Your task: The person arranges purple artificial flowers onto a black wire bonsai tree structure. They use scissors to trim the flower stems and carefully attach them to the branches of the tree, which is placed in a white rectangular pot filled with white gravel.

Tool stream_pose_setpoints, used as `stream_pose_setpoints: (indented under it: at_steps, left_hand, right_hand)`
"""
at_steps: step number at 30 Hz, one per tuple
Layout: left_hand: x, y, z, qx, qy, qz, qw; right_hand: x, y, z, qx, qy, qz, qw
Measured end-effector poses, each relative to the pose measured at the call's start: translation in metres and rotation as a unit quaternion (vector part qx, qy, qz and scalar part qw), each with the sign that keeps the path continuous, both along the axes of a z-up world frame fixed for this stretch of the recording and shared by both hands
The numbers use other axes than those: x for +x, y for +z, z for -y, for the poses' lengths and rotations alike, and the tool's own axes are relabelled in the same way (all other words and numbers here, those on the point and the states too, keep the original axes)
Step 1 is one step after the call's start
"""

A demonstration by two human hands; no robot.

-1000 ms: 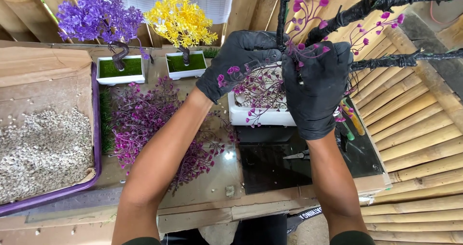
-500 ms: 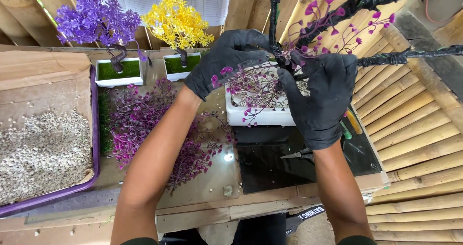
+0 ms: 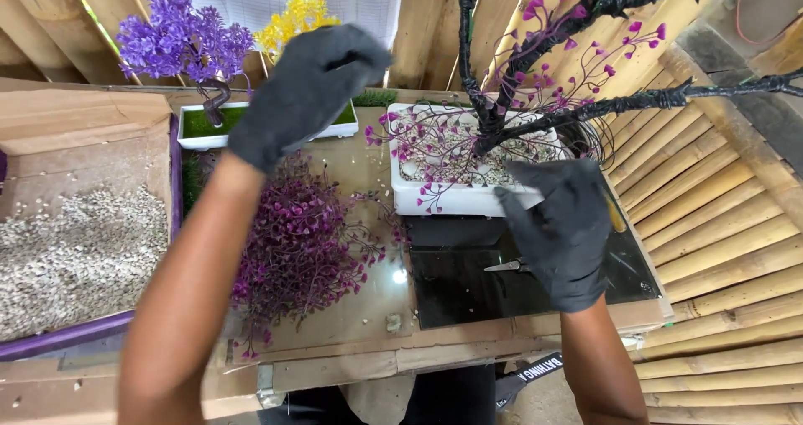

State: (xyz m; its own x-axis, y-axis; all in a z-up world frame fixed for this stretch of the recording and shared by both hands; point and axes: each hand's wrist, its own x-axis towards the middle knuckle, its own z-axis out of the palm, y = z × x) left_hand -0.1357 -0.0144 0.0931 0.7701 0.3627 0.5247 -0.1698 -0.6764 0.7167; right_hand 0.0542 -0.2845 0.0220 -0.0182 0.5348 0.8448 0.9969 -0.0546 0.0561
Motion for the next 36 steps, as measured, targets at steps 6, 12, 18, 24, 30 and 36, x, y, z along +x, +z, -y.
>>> stream_pose_setpoints:
  at_steps: [6, 12, 18, 24, 30, 36]
  left_hand:
    - [-0.097, -0.04, 0.013, -0.003, 0.135, -0.288, 0.948]
    - [-0.141, -0.145, 0.054, 0.162, 0.157, -0.243, 0.944]
    - [-0.151, -0.225, 0.073, 0.375, 0.142, -0.159, 0.902]
    - [-0.152, -0.241, 0.081, 0.334, 0.261, -0.199, 0.884]
    - [-0.16, -0.197, 0.096, 0.223, 0.32, -0.219, 0.894]
    - [-0.15, -0.2, 0.07, 0.319, 0.285, -0.059, 0.902]
  right_hand:
    - [-0.039, -0.04, -0.02, -0.257, 0.142, -0.113, 0.949]
    - [-0.037, -0.16, -0.067, -0.321, 0.258, -0.002, 0.911]
    - [-0.048, -0.217, -0.105, -0.31, 0.205, 0.065, 0.926]
    - [-0.031, -0.246, -0.11, -0.309, 0.206, 0.074, 0.925]
    - [-0.027, -0.241, -0.105, -0.327, 0.207, 0.051, 0.92]
    - [-0.04, -0.199, -0.094, -0.308, 0.212, -0.024, 0.927]
